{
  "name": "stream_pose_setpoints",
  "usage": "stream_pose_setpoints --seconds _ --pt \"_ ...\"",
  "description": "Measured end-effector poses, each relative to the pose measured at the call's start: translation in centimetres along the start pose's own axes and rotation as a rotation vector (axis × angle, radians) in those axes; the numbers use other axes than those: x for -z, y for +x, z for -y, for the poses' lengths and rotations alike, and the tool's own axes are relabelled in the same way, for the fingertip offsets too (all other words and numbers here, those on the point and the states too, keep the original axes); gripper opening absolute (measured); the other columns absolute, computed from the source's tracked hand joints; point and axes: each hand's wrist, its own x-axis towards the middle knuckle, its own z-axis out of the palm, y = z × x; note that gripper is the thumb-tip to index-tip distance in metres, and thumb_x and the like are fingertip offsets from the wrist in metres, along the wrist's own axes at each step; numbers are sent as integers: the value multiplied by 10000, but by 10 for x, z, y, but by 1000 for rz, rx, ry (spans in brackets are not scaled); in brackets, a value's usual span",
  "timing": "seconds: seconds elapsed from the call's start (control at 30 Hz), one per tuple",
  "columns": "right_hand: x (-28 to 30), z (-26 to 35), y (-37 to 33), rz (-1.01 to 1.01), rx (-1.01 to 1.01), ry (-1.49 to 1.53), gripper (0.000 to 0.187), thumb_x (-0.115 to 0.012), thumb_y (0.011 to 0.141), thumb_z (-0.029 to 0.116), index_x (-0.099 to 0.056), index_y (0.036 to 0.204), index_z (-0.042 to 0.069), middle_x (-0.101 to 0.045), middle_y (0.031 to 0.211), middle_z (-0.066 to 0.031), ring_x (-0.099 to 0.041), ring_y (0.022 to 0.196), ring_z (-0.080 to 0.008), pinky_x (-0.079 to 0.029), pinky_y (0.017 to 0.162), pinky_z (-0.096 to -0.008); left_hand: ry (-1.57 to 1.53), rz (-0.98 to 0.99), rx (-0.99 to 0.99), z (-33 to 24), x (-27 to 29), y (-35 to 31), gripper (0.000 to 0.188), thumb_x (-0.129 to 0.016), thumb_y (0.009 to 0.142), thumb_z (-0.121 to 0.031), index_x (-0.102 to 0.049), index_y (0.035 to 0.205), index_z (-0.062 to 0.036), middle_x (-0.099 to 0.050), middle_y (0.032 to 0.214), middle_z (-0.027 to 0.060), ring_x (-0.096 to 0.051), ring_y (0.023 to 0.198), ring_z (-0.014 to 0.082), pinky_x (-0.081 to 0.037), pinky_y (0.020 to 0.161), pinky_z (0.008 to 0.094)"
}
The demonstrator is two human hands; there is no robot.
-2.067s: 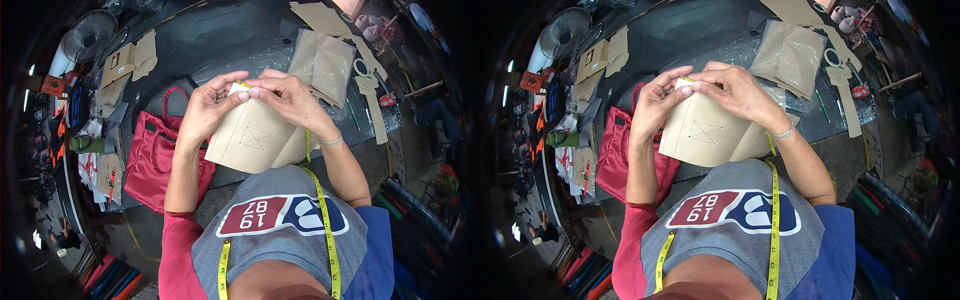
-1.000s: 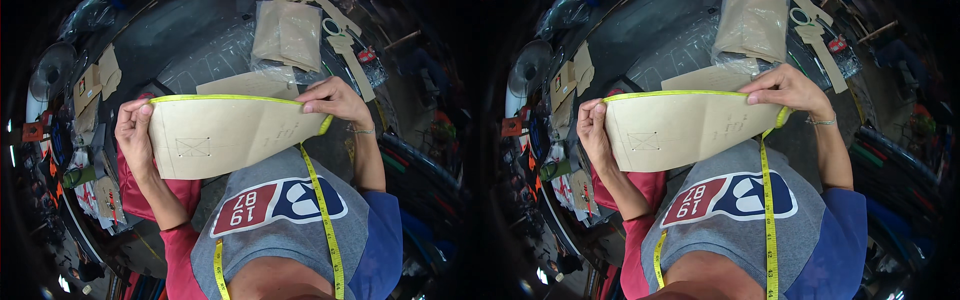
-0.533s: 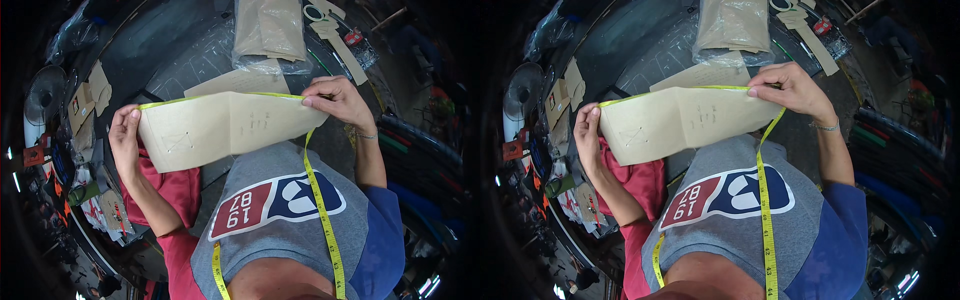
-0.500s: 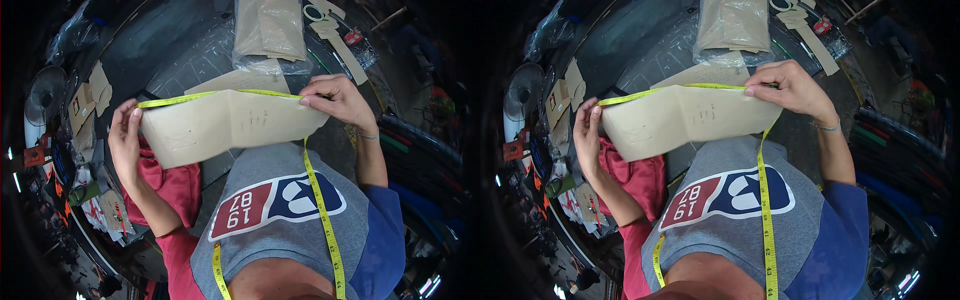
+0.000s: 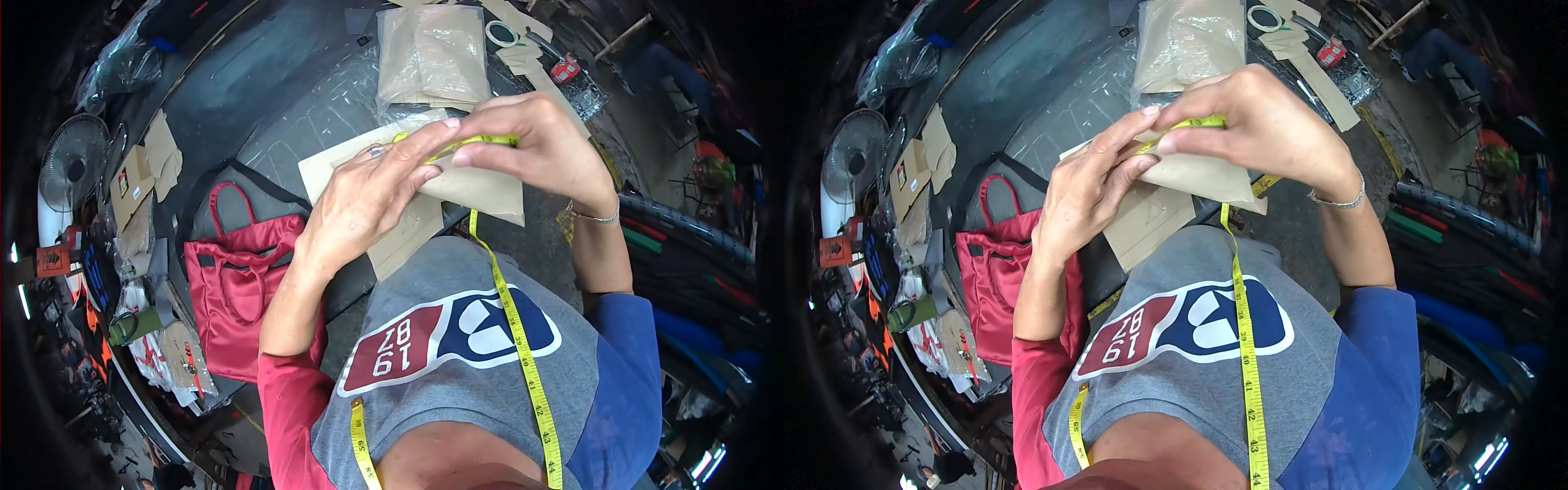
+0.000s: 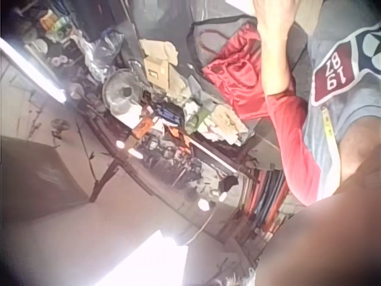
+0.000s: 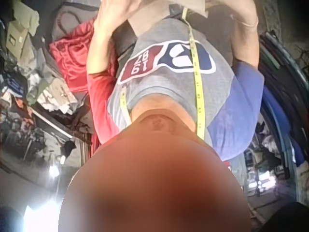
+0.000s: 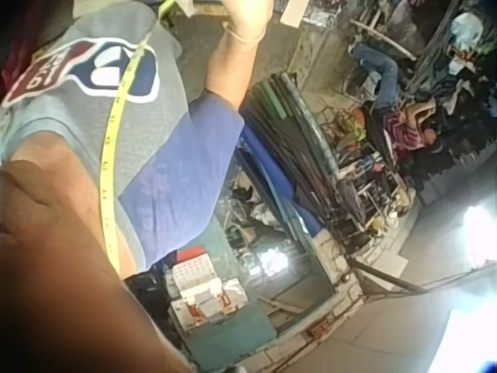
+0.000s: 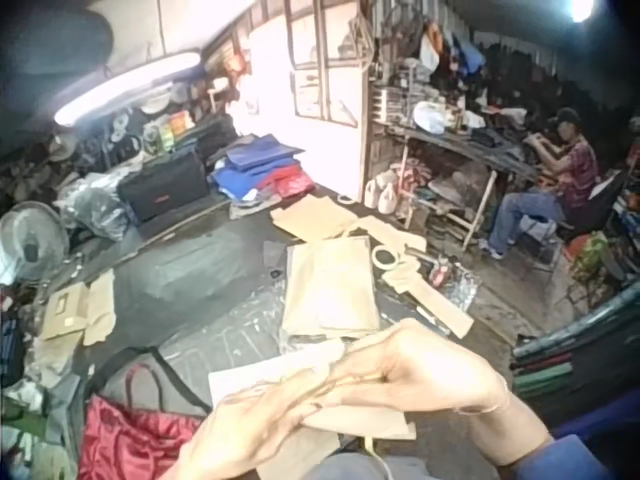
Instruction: Measure the dimensions of a red tote bag and its corresponding cardboard patterns, and record the measurements on paper.
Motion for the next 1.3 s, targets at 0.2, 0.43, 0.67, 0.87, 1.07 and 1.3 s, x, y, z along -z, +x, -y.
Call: stream_pose_setpoints --seconds 0.2,0.43,0.67,0.87,1.07,1.3 --pt "1 -12 -19 -191 -228 297 261 -792 892 132 -779 1128 22 -762 955 -96 -692 813 -122 -545 698 -263 123 31 19 -5 14 4 348 -739 900 -51 -701 1245 -61 -742 1180 96 -737 903 256 -577 786 338" --pt "-10 0 -26 -390 -359 408 194 -789 907 112 -783 1074 12 -739 918 -54 -647 782 -62 -489 630 -206 210 14 -20 -1 17 4 329 -748 885 -36 -708 1211 -59 -749 1153 83 -724 863 246 -563 767 333" --pt "-19 6 -18 -488 -120 158 115 -772 873 5 -771 986 -19 -731 892 -89 -639 778 -105 -481 638 -243 152 -69 8 1 20 2 462 -760 866 -52 -655 1313 -100 -738 1136 110 -722 915 265 -555 823 373" --pt "-8 17 -3 -435 55 52 134 -766 837 -39 -767 970 -22 -730 873 -108 -667 751 -141 -505 633 -253 107 -200 -165 -10 24 35 451 -809 838 -51 -666 1265 -43 -738 1156 147 -732 1036 297 -573 900 358" --pt "-4 17 11 -419 237 -47 180 -768 813 -62 -764 991 -34 -729 867 -117 -686 753 -162 -509 631 -247 -180 -298 -171 2 10 37 227 -808 815 23 -740 1028 -16 -772 970 108 -759 887 222 -601 768 304" --pt "9 13 8 -430 163 6 326 -828 804 19 -770 1123 -13 -746 910 -123 -673 771 -144 -493 631 -240 -271 -449 90 -2 19 33 161 -807 867 -5 -762 1021 -8 -781 969 98 -726 894 116 -563 765 247"
